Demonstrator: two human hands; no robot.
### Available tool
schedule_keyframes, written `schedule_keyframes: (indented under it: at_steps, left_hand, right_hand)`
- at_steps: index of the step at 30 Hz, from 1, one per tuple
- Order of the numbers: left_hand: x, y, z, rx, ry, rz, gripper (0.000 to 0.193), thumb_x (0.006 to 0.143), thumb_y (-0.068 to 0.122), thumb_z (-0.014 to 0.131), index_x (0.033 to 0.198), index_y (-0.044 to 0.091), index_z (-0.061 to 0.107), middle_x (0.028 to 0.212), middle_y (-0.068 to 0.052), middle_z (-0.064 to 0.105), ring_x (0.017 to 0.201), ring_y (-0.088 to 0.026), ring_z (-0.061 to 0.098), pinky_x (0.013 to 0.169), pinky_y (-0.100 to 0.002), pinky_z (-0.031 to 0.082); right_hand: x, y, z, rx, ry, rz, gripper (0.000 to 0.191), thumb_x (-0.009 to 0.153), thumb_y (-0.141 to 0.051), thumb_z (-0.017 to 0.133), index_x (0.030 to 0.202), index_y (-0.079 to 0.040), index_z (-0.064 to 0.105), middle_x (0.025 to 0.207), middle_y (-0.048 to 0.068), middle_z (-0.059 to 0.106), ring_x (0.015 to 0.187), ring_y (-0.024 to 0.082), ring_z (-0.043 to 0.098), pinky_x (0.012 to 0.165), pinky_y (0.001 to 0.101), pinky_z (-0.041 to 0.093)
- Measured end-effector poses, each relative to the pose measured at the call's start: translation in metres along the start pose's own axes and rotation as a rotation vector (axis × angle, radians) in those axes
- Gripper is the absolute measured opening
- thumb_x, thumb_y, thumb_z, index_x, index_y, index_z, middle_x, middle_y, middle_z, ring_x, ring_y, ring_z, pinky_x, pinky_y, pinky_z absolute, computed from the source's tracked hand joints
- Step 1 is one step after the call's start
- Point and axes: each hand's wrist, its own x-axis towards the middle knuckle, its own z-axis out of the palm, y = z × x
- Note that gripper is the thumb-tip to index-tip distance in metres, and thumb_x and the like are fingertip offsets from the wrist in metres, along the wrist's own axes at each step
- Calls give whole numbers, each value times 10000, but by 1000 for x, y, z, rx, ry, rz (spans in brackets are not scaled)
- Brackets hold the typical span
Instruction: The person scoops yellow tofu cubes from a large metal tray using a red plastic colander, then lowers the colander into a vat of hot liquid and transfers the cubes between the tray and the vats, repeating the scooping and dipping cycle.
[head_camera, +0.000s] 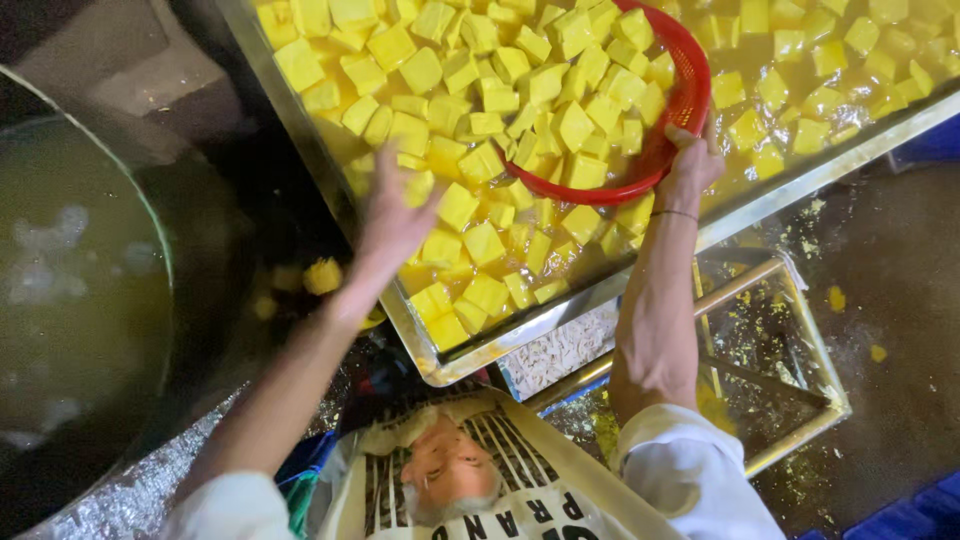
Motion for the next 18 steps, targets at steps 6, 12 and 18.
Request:
schedule_keyframes:
  at_steps: [6,12,18]
  left_hand:
    - [45,55,132,-554,-321,-528,625,853,214,805,1325,-19,468,858,-88,590,672,-200,569,510,-339,449]
    - [73,70,151,-621,-129,-460,433,809,126,804,1192,35,625,909,-75,718,708,-182,702,557,-303,580]
    - [102,70,131,-740,-369,-426,577,744,118,838,1234,123,533,952,-49,717,751,-192,736,531,-309,616]
  right_hand:
    - [-3,-16,1,127,-98,127,735,791,188,587,1482,-50,508,1216,169,702,944,301,717,828,398,636]
    - [9,-30,-12,112,-91,215,657,801,164,564,1428,-32,547,1150,152,686,930,296,704,809,411,642]
    - [20,-47,-17,-25,-212,122,632,779,173,505,1397,91,603,1073,195,689,800,281,657,653,374,593]
